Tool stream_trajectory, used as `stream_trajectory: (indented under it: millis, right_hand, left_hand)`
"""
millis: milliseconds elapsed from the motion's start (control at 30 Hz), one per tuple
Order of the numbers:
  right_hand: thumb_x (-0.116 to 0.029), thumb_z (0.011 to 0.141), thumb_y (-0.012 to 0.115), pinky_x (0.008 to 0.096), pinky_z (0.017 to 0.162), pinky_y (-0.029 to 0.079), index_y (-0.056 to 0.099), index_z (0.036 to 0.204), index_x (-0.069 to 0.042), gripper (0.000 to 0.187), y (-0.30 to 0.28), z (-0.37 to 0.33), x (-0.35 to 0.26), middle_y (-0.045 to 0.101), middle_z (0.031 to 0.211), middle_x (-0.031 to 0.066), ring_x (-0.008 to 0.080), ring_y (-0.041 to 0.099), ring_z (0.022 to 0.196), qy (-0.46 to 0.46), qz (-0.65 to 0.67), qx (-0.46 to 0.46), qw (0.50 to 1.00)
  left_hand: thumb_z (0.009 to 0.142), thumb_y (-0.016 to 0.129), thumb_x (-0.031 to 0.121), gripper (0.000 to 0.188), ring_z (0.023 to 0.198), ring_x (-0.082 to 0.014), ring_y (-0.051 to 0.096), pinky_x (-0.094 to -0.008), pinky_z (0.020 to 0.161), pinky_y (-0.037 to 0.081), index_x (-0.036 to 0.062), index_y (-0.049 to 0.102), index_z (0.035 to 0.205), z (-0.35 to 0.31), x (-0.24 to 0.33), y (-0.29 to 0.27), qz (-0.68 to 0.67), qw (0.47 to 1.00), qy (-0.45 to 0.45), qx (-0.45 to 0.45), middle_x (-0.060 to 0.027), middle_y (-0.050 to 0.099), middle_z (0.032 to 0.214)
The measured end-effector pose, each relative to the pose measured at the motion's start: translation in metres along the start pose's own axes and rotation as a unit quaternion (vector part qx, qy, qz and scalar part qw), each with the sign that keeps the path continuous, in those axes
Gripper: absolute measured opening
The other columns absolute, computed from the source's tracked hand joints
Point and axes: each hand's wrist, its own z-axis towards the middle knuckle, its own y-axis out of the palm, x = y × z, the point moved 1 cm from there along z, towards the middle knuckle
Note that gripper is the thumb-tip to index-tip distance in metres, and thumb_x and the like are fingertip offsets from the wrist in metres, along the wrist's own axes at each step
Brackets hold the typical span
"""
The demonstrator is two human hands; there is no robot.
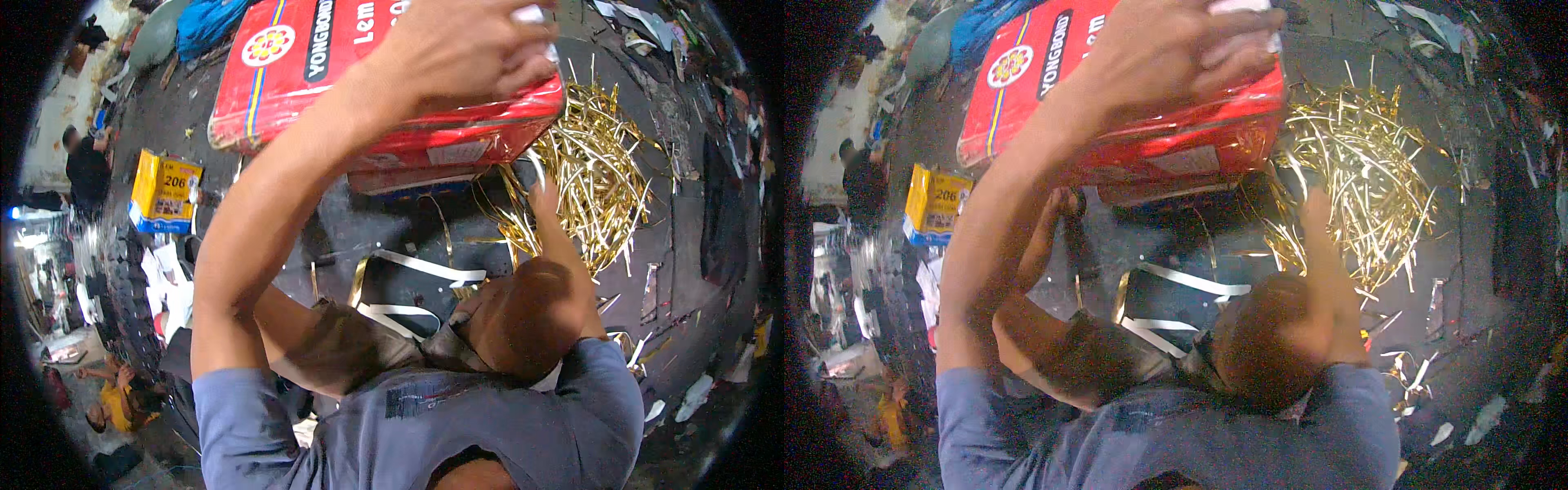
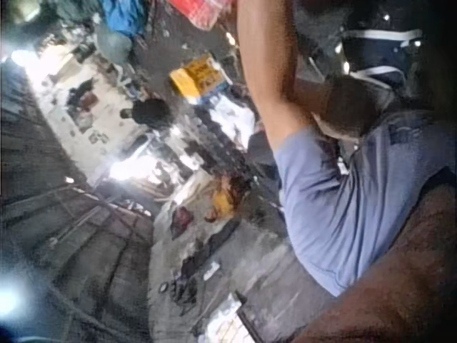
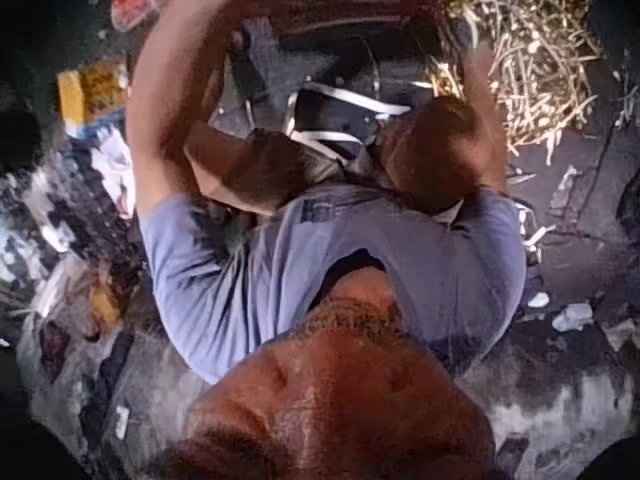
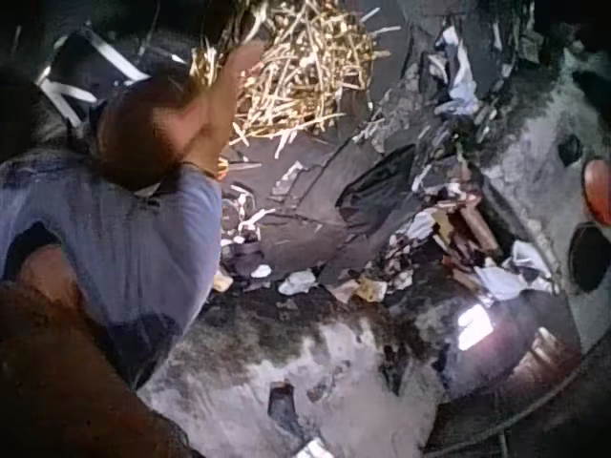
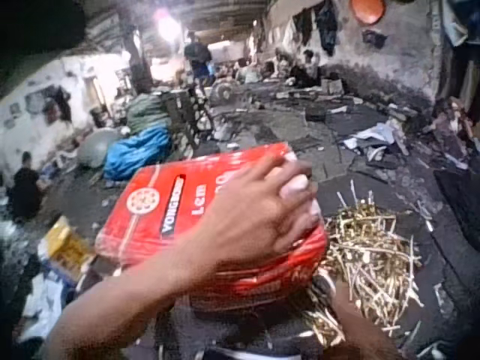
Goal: The person wraps a red cardboard box with white tape, repeatedly folding and pressing the tape around the box edges. The person adjusts the box position and continues applying tape to secure it.
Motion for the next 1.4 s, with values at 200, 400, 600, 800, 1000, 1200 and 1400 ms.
stream_trajectory:
  millis: [200, 400, 600, 800, 1000, 1200, 1400]
  right_hand:
    - [-0.024, 0.097, 0.056, 0.0518, 0.067, 0.049, 0.069, 0.089, 0.001, 0.03, -0.079, 0.042, 0.009, 0.067, 0.082, 0.0175, 0.0327, 0.064, 0.072, -0.019, 0.163, 0.209, 0.964]
    - [-0.026, 0.103, 0.063, 0.0385, 0.075, 0.05, 0.058, 0.109, 0.003, 0.029, -0.244, -0.004, 0.004, 0.063, 0.096, 0.012, 0.0257, 0.062, 0.083, -0.026, 0.213, 0.632, 0.744]
    - [-0.011, 0.101, 0.068, 0.0238, 0.069, 0.048, 0.06, 0.113, -0.004, 0.016, -0.291, -0.074, -0.028, 0.06, 0.095, 0.0012, 0.0079, 0.059, 0.081, -0.095, 0.346, 0.454, 0.816]
    - [-0.01, 0.097, 0.07, 0.0308, 0.092, 0.05, 0.072, 0.107, -0.005, 0.011, -0.324, -0.131, -0.128, 0.071, 0.105, 0.0014, 0.0114, 0.064, 0.104, -0.187, 0.253, 0.105, 0.943]
    - [-0.027, 0.096, 0.071, 0.0453, 0.105, 0.049, 0.065, 0.134, -0.007, 0.043, -0.308, -0.166, -0.24, 0.064, 0.13, 0.0169, 0.0355, 0.062, 0.122, -0.476, 0.064, -0.203, 0.853]
    - [-0.025, 0.094, 0.075, 0.0385, 0.077, 0.054, 0.074, 0.097, -0.003, 0.022, -0.341, -0.157, -0.291, 0.072, 0.085, 0.0128, 0.0247, 0.07, 0.081, -0.464, 0.079, -0.273, 0.839]
    - [-0.022, 0.094, 0.074, 0.0318, 0.081, 0.052, 0.074, 0.098, 0.002, 0.024, -0.379, -0.071, -0.325, 0.073, 0.089, 0.0026, 0.0104, 0.063, 0.087, -0.392, 0.103, -0.218, 0.888]
  left_hand:
    - [0.079, 0.072, 0.02, 0.032, 0.091, -0.0294, 0.066, -0.0394, 0.073, 0.058, 0.0106, 0.069, 0.109, -0.104, 0.121, 0.034, -0.176, 0.982, -0.034, -0.054, -0.0082, 0.065, 0.104]
    - [0.086, 0.072, 0.018, 0.046, 0.119, -0.0412, 0.059, -0.0509, 0.094, 0.055, 0.0077, 0.059, 0.13, -0.335, 0.219, 0.154, -0.208, 0.817, -0.392, -0.369, -0.02, 0.055, 0.127]
    - [0.092, 0.065, 0.009, 0.032, 0.102, -0.047, 0.066, -0.0554, 0.088, 0.055, 0.0074, 0.062, 0.124, -0.362, 0.237, 0.154, -0.227, 0.783, -0.454, -0.36, -0.0206, 0.056, 0.126]
    - [0.092, 0.064, 0.014, 0.015, 0.089, -0.0438, 0.07, -0.0501, 0.082, 0.056, 0.0004, 0.068, 0.099, -0.311, 0.205, 0.156, -0.362, 0.752, -0.491, -0.247, -0.0217, 0.069, 0.083]
    - [0.097, 0.066, 0.012, 0.01, 0.068, -0.006, 0.059, -0.0236, 0.061, 0.048, 0.0023, 0.065, 0.094, -0.126, 0.164, 0.002, -0.587, 0.654, -0.46, -0.126, 0.0034, 0.059, 0.072]
    - [0.096, 0.076, 0.021, 0.021, 0.065, -0.005, 0.057, -0.0247, 0.058, 0.045, 0.0007, 0.069, 0.095, -0.1, 0.1, -0.137, -0.558, 0.697, -0.405, -0.198, 0.0026, 0.062, 0.073]
    - [0.092, 0.08, 0.023, 0.022, 0.066, -0.0037, 0.053, -0.0229, 0.056, 0.039, 0.0021, 0.077, 0.094, -0.168, -0.02, -0.224, -0.453, 0.763, -0.446, -0.113, 0.0045, 0.066, 0.076]
